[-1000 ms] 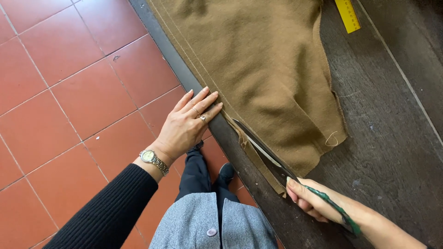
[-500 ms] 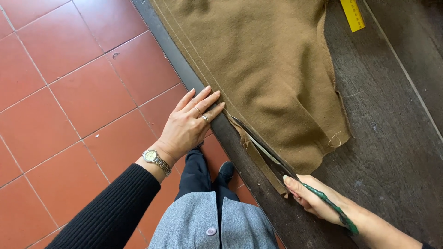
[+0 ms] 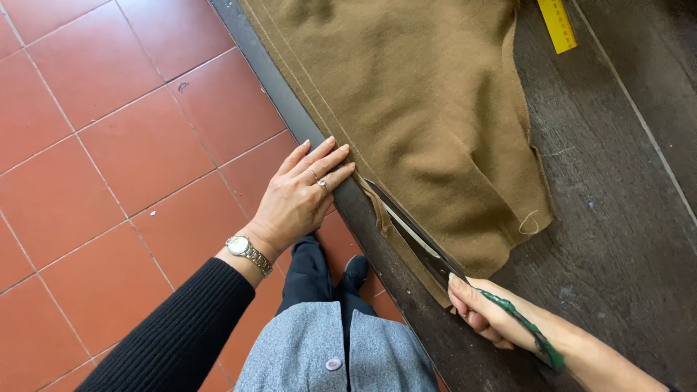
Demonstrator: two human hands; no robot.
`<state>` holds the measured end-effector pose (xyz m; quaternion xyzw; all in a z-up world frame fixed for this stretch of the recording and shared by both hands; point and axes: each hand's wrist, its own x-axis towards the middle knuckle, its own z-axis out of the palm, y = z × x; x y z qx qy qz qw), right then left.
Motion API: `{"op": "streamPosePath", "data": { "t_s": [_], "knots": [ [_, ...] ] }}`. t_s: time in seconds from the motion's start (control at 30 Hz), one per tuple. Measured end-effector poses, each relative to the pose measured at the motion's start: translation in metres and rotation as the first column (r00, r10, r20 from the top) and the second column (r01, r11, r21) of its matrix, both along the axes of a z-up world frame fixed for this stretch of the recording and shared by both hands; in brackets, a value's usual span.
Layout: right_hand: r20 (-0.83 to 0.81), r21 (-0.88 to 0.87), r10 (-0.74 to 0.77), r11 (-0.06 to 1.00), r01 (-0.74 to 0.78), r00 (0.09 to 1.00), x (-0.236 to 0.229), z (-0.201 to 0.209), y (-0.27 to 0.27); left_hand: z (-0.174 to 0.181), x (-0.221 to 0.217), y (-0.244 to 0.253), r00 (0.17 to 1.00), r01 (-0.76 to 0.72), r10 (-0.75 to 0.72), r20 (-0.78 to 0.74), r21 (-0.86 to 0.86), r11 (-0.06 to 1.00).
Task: The person aligns a piece of brown fabric on a wooden table, then uses a pair of green-handled shears to cut along a marked line. After cutting, the person removes the excess fabric strip and smooths the remaining piece.
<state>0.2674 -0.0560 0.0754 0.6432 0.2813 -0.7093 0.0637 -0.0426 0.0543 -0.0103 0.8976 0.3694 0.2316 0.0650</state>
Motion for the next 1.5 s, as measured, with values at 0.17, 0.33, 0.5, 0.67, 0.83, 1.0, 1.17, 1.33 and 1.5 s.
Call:
{"op": "streamPosePath", "data": {
  "t_s": [0.17, 0.33, 0.5, 0.67, 0.83, 1.0, 1.17, 1.33, 1.5],
  "knots": [
    [-0.002, -0.010, -0.016, 1.000, 0.016, 1.000, -0.011, 0.002, 0.009, 0.003, 0.001, -0.001, 0.999, -0.003, 0.005, 0.051, -0.038, 0.999],
    [-0.002, -0.002, -0.008, 1.000, 0.008, 1.000, -0.009, -0.013, 0.008, 0.002, 0.002, -0.001, 0.998, -0.010, 0.012, 0.055, -0.037, 0.999],
    [-0.093, 0.037, -0.033, 0.999, 0.037, 0.995, -0.010, -0.015, 0.006, 0.001, 0.002, -0.001, 0.998, -0.014, 0.016, 0.053, -0.024, 1.000],
    [-0.136, 0.013, -0.088, 0.996, 0.091, 0.987, -0.007, -0.019, 0.003, 0.001, 0.002, -0.002, 0.998, -0.021, 0.022, 0.054, -0.016, 1.000],
    [-0.074, 0.034, -0.042, 0.998, 0.045, 0.996, -0.015, -0.008, 0.007, 0.000, 0.003, -0.002, 0.998, -0.024, 0.025, 0.063, -0.026, 0.999],
    [-0.253, 0.201, -0.004, 0.978, 0.056, 0.967, -0.011, -0.019, 0.002, 0.008, 0.008, -0.005, 0.996, -0.060, 0.065, 0.068, -0.085, 0.995],
    [-0.138, 0.101, -0.063, 0.992, 0.077, 0.988, -0.003, -0.031, -0.001, 0.035, 0.036, -0.020, 0.783, -0.397, 0.510, 0.356, -0.345, 0.851],
    [-0.087, 0.097, -0.046, 0.994, 0.055, 0.995, -0.007, -0.032, -0.002, 0.088, 0.056, -0.016, 0.565, -0.179, 0.825, -0.027, -0.980, 0.090],
    [-0.082, 0.084, -0.065, 0.994, 0.072, 0.995, -0.011, -0.030, 0.001, 0.088, 0.063, -0.014, 0.512, -0.078, 0.858, -0.040, -0.997, -0.001]
  ]
}}
